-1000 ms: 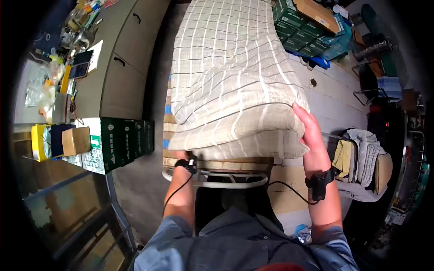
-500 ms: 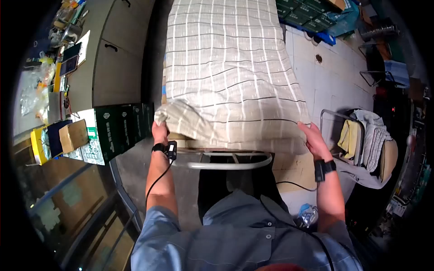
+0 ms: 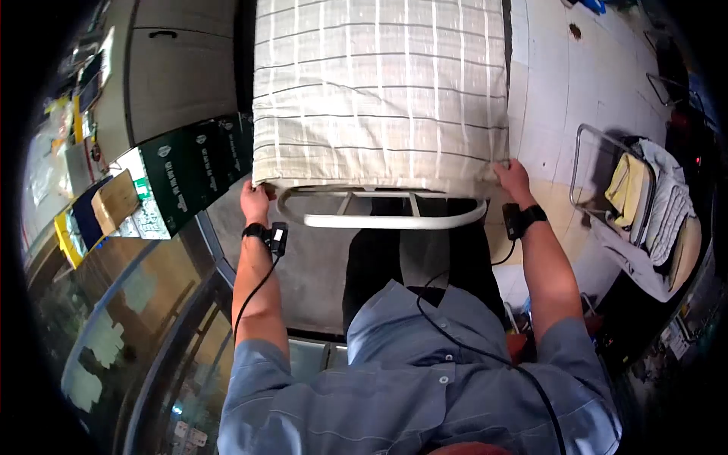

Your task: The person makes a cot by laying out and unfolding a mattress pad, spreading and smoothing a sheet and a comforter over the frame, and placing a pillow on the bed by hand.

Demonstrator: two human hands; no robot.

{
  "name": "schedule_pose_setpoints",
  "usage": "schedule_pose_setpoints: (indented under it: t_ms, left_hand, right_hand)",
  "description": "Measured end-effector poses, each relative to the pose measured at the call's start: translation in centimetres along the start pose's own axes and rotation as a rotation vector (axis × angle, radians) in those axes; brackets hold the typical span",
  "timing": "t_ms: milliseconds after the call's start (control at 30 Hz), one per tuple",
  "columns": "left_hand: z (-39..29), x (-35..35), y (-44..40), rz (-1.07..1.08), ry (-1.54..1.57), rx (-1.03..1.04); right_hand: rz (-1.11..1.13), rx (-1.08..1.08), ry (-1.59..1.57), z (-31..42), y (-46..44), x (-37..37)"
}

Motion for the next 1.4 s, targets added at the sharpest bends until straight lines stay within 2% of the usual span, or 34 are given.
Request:
schedule_pose_setpoints:
  t_ms: [67,100,167,267,367,433,467,533,567,600,667,700,800,867,933,967,1067,1100,1167,1267,1333,1400]
  left_hand:
    - [1.4,1.6,-1.5,-0.002,0.020,0.057]
    - [2.2,1.8,-2.3,-0.016,-0.140,0.092]
    - [3.6,2.5,-3.8,-0.033,-0.455,0.170]
    - [0.7,4.2,-1.8,-0.107,-0.520,0.274]
    - [-0.3,5.6,-2.1,-0.052,-0.609,0.310]
    - [0.0,5.6,-3.4,-0.070,-0.699,0.428]
    - [-1.8,5.3,-2.6,-0.069,-0.729,0.404]
    - [1.2,2.8,-4.7,-0.049,-0.406,0.269]
    - [3.4,1.4,-5.4,-0.037,-0.215,0.124]
    - [2.5,0.3,-4.3,-0.060,-0.332,0.090]
    - [4.2,-1.0,-5.3,0.015,-0.129,0.051]
    - [4.0,-1.1,-5.4,0.068,-0.122,0.025]
    - [-0.7,-0.5,-2.7,0.060,-0.214,0.137]
    - [-0.8,-0.4,-3.1,0.090,-0.129,0.176]
    - [-0.8,-0.5,-2.8,0.079,-0.091,0.138]
    - [-1.1,-0.7,-2.3,0.070,-0.086,0.120]
    - [-1.0,-1.4,-1.8,0.085,-0.114,0.150]
    - [-1.1,-1.4,-1.5,0.080,-0.087,0.149]
    - [-1.3,-1.6,-1.2,0.074,-0.096,0.174]
    - [-2.1,-1.6,-0.7,0.081,-0.099,0.176]
    - [-3.0,-1.8,0.1,0.115,-0.173,0.131]
    - [-3.7,-2.1,0.6,0.144,-0.089,0.183]
  right_hand:
    - [0.068,-0.033,-0.102,0.6,-0.6,0.8]
    - [0.081,-0.034,-0.207,2.9,0.2,0.1]
    - [0.245,0.059,-0.974,8.0,4.0,-1.1]
    - [0.321,0.040,-1.208,10.9,5.0,-1.7]
    - [0.397,0.076,-1.100,7.5,3.8,2.7]
    - [0.207,0.074,-0.545,1.0,1.3,6.0]
    - [0.123,0.067,-0.265,-1.7,0.4,6.5]
    - [0.163,0.176,-0.228,-4.5,0.1,6.3]
    - [0.183,0.226,-0.211,-5.6,-0.1,6.2]
    - [0.221,0.199,-0.254,-6.9,-0.9,7.1]
    - [0.292,0.140,-0.339,-10.4,-3.4,10.8]
    - [0.273,0.096,-0.281,-11.1,-4.3,12.0]
    - [0.194,0.089,-0.191,-9.2,-4.1,12.7]
    - [0.179,0.171,-0.181,-9.5,-3.2,12.3]
    - [0.153,0.230,-0.180,-8.4,-3.0,11.7]
    - [0.114,0.195,-0.099,-7.3,-2.9,10.7]
    - [-0.024,0.206,-0.227,-11.0,-4.9,12.5]
    - [0.064,0.231,-0.366,-11.1,-4.9,13.3]
    - [0.055,0.169,-0.243,-10.7,-5.7,14.0]
    - [0.298,-0.103,-0.178,-11.9,-8.1,16.3]
    - [0.374,0.129,-0.123,-8.0,-6.3,14.0]
    - [0.347,0.089,-0.451,-1.6,-0.9,8.9]
Point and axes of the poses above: each hand's wrist, its own y-axis away from the middle knuckle, its own x-axis out of the palm, z = x × y, the point moved 5 cm from there along -y, towards the middle knuckle, and after that the axes turned 4 degrees about -z, right-handed, at the moved point
